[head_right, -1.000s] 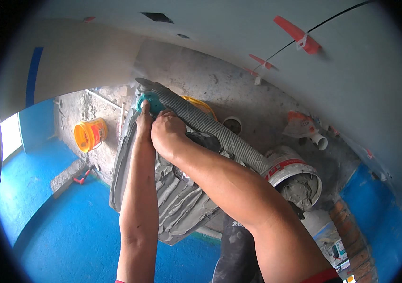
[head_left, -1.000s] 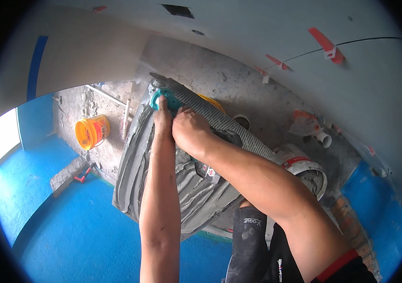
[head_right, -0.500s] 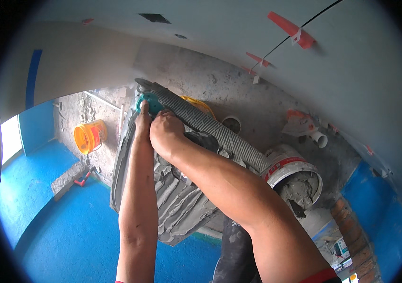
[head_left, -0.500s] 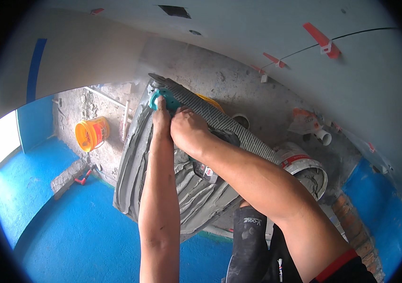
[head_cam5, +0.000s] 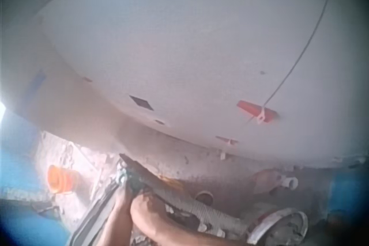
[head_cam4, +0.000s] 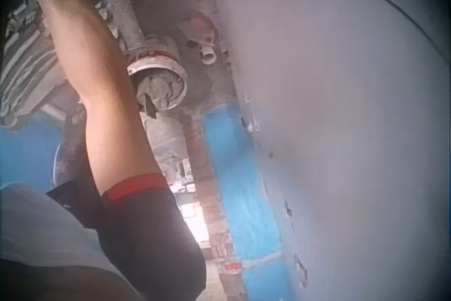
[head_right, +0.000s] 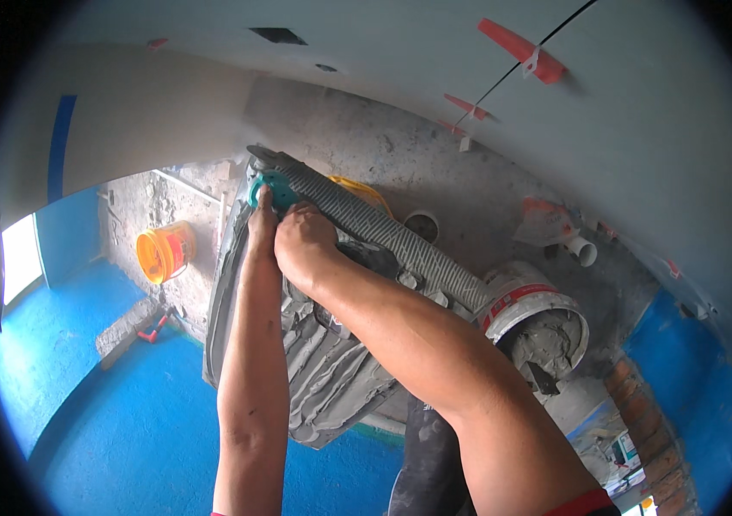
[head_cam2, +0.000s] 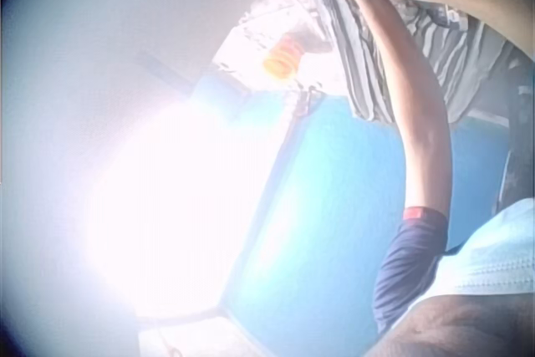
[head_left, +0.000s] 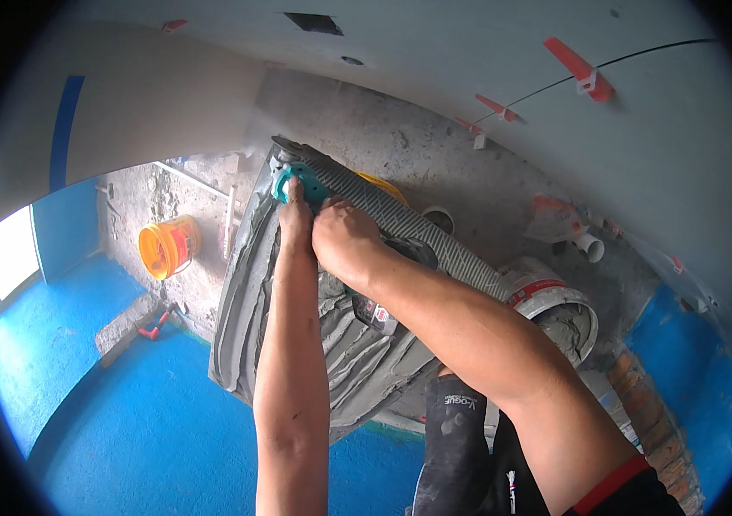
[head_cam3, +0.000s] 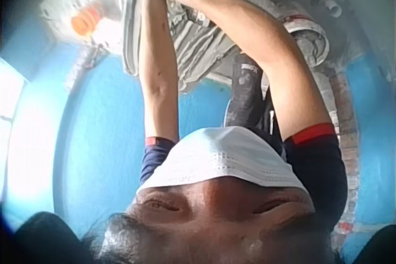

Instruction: The person chips a blue wall with a hammer and chisel, then uses a power tool to cut a tile covered in adhesive. They scrape adhesive from the tile and spread it evenly with a trowel.

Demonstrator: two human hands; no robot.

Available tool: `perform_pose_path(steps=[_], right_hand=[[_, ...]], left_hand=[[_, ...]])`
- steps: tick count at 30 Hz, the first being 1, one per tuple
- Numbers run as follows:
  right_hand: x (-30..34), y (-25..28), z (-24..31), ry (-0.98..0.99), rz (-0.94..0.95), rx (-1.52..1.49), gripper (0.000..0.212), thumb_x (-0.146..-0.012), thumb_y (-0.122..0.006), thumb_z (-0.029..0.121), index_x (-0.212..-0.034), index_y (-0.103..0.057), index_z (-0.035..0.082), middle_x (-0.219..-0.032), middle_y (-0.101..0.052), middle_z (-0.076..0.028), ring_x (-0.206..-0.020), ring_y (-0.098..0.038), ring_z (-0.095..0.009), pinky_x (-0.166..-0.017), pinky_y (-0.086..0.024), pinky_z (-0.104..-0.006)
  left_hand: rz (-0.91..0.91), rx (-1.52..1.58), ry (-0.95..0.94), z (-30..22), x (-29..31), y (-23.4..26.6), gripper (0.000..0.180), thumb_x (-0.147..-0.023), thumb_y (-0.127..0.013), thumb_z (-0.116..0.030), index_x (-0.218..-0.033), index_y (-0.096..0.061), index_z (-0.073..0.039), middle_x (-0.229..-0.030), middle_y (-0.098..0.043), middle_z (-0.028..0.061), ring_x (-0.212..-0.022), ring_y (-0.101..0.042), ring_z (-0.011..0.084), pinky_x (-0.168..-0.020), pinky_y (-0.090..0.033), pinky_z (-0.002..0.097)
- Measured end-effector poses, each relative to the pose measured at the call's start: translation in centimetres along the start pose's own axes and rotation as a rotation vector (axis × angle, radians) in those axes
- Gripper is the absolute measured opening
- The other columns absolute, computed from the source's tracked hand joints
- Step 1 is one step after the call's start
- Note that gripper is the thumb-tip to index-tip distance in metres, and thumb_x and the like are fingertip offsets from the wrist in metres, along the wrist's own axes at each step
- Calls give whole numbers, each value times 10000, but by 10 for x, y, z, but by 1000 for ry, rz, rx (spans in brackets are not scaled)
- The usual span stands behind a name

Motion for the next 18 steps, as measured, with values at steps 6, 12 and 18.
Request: perform_pose_path(steps=[6, 12, 18], right_hand=[[2, 0, 4, 1, -3, 23, 312, -876, -533, 98, -1111, -576, -103, -1049, -673, -266, -954, -701, -324, -813, -574, -379], [3, -3, -1, -3, -29, -7, 297, -866, -531, 88, -1091, -586, -98, -1048, -673, -269, -959, -698, -334, -815, -573, -381], [6, -6, -3, 23, -20, -29, 279, -856, -530, 80, -1060, -599, -98, -1021, -673, -270, -947, -695, -346, -808, -573, -387]], left_hand=[[-14, -50, -26, 6, -9, 3, 861, -912, -527, -655, -1224, -567, 146, -1135, -646, 206, -1001, -614, 246, -876, -472, 375], [34, -6, -47, 4, -3, -1, 854, -916, -530, -654, -1222, -572, 142, -1156, -642, 211, -1020, -616, 250, -875, -480, 369], [52, 36, 20, 10, -5, -3, 829, -929, -513, -646, -1216, -586, 129, -1158, -642, 205, -1021, -616, 242, -888, -476, 364]])
Point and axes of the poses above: each hand's wrist, its own x-axis away from the middle knuckle, its own y-axis out of the back of the hand, z = x × y, the point moved 4 cm from there along -x, towards the middle knuckle
